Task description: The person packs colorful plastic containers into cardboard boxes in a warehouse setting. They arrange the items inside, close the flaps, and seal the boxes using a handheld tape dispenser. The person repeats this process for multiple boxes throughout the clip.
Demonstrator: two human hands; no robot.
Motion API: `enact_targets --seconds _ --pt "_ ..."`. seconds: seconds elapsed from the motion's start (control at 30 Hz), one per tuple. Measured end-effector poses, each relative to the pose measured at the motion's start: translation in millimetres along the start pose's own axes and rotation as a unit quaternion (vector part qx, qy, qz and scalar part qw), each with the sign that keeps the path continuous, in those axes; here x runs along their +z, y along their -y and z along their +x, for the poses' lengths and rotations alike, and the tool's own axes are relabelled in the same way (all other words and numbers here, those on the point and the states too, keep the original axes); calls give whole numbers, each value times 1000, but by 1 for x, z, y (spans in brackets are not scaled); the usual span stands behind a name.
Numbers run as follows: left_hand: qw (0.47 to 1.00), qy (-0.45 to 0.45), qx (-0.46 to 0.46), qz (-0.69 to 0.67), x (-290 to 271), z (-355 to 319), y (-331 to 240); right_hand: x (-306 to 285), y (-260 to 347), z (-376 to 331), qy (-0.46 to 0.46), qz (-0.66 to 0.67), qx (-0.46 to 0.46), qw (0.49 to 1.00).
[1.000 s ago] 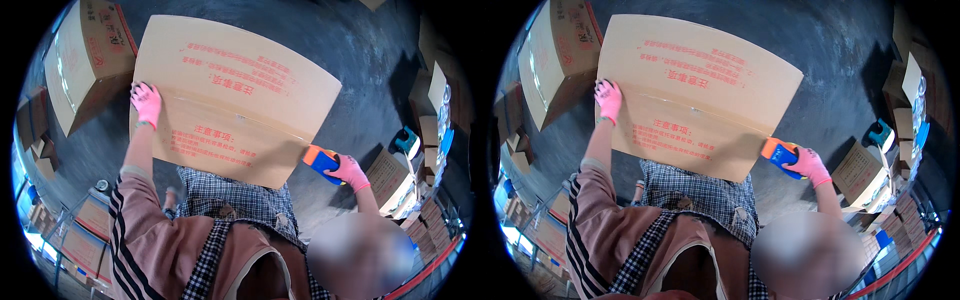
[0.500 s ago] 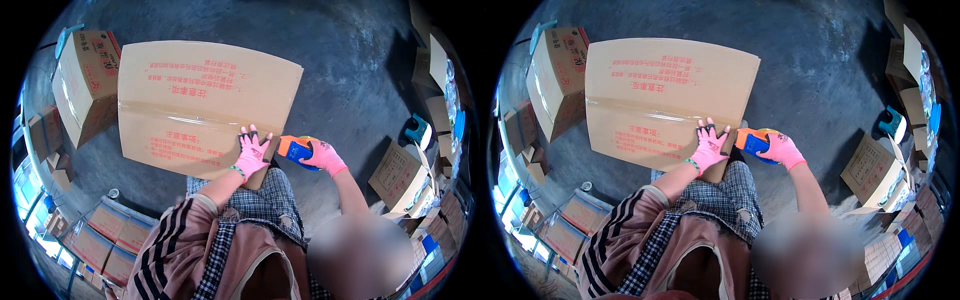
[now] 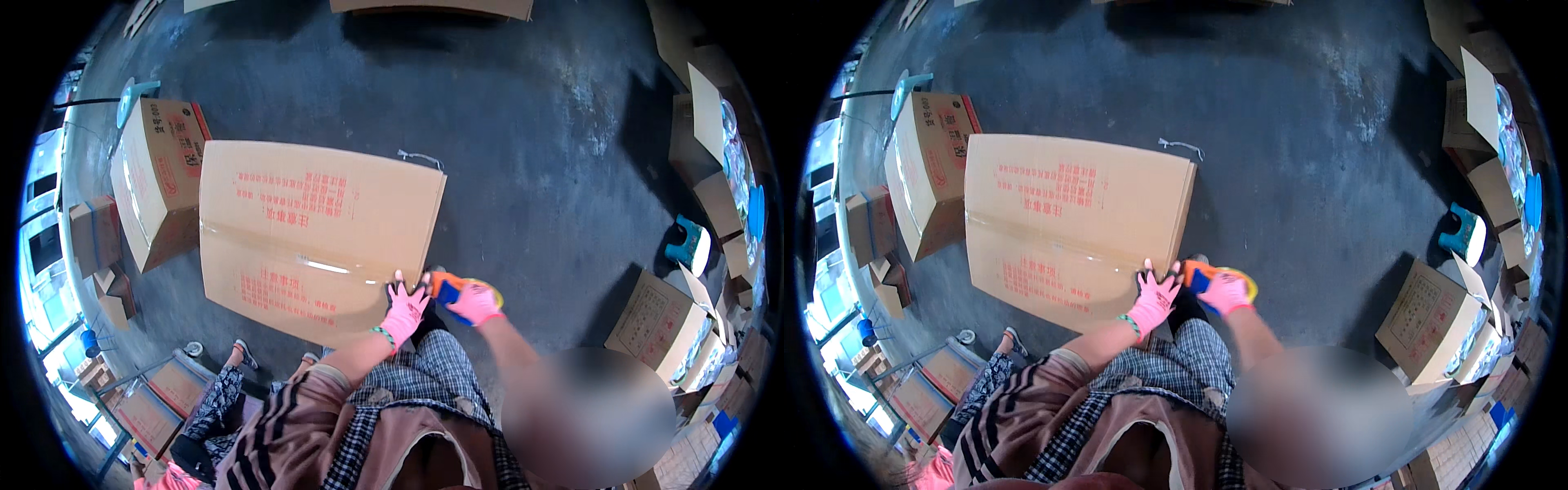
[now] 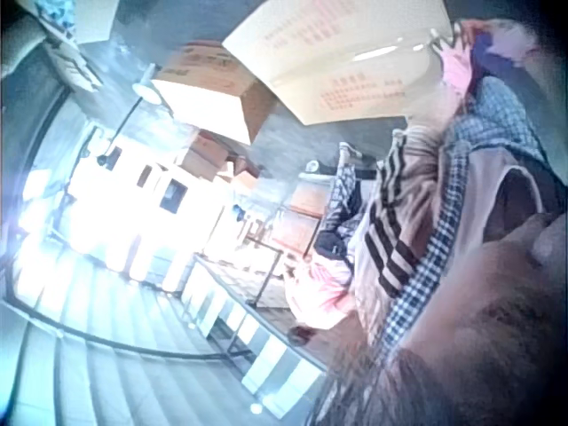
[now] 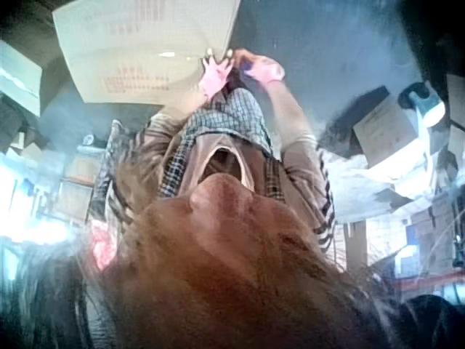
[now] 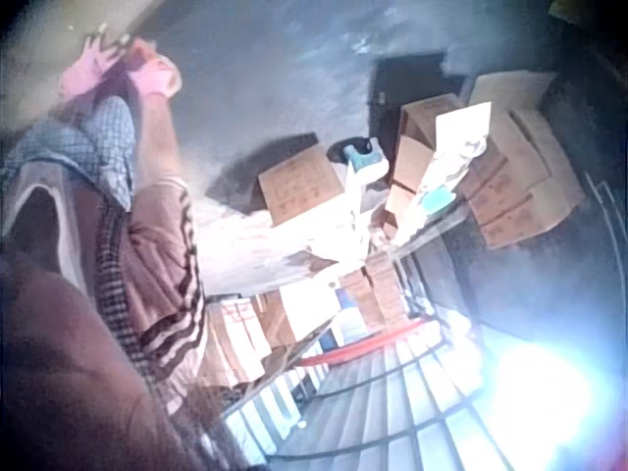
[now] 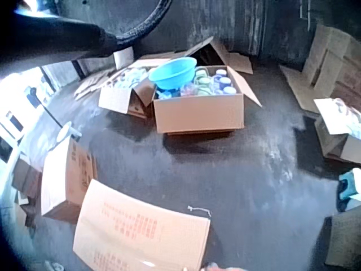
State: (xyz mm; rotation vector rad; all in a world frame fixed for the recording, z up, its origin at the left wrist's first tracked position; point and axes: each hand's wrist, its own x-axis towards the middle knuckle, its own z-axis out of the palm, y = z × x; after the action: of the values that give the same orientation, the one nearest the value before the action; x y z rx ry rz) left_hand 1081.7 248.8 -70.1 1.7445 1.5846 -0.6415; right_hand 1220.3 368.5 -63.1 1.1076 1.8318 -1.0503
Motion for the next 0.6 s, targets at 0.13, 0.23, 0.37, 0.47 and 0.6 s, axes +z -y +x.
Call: enact_targets --seconds 0.13,0.23,0.37,0.47,0.6 --pt "983 38 -171 -53 22 31 -24 25 40 26 -9 26 50 998" --pt "984 27 -163 -72 12 29 -18 44 30 30 -39 -36 -15 998" --pt "979 51 -198 -12 19 33 -19 55 43 34 4 -27 13 1000" --pt "981 8 -196 -1 22 34 -24 54 18 5 55 -4 84 995" --pt "980 -44 -191 10 36 32 -22 83 -38 -52 -106 101 111 983"
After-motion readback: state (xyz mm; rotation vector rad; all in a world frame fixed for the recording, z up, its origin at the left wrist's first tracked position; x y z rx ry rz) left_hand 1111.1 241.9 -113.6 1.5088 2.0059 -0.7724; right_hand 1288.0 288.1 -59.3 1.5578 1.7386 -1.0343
